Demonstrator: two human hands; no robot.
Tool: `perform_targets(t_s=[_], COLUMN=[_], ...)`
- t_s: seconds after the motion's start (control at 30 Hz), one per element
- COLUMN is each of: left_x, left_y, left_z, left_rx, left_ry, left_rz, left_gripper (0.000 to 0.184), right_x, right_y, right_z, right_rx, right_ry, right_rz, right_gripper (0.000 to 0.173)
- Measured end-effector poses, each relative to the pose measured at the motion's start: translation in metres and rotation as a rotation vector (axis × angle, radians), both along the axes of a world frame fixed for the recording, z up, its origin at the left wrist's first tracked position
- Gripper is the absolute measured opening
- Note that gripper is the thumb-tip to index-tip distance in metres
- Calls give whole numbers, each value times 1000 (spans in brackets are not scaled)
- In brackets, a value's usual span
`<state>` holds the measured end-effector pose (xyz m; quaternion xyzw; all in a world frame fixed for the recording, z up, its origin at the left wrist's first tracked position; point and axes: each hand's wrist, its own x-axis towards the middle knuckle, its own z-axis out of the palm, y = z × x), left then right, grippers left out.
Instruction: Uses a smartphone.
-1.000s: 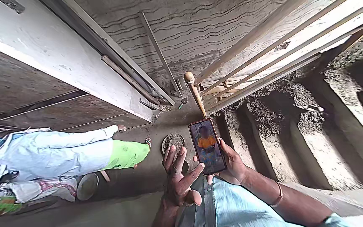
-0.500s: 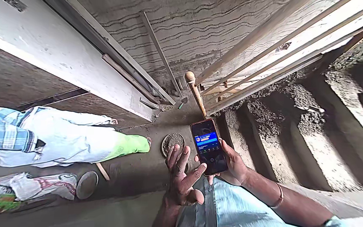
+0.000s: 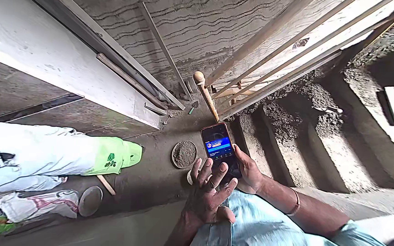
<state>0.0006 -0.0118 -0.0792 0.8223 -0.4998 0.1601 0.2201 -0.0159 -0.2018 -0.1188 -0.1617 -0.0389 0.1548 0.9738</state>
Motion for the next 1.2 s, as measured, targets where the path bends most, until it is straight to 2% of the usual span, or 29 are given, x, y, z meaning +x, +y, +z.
perform_targets(t_s=[0.23,0.77,1.2], left_x=[0,0,3], left_y=[-2,14,19], left_z=[1,0,0], left_rx=[41,-190,-233], left_ry=[-9,35,21], left_rz=[15,47,70], left_gripper=[77,73,71], right_x=[-2,-1,2], right_y=[0,-2,-3], right_z=[0,-3,-2], right_rx=[11,65,90], right_ry=[16,-3,-47], right_rz=[-4,102,164], right_gripper=[58,62,66])
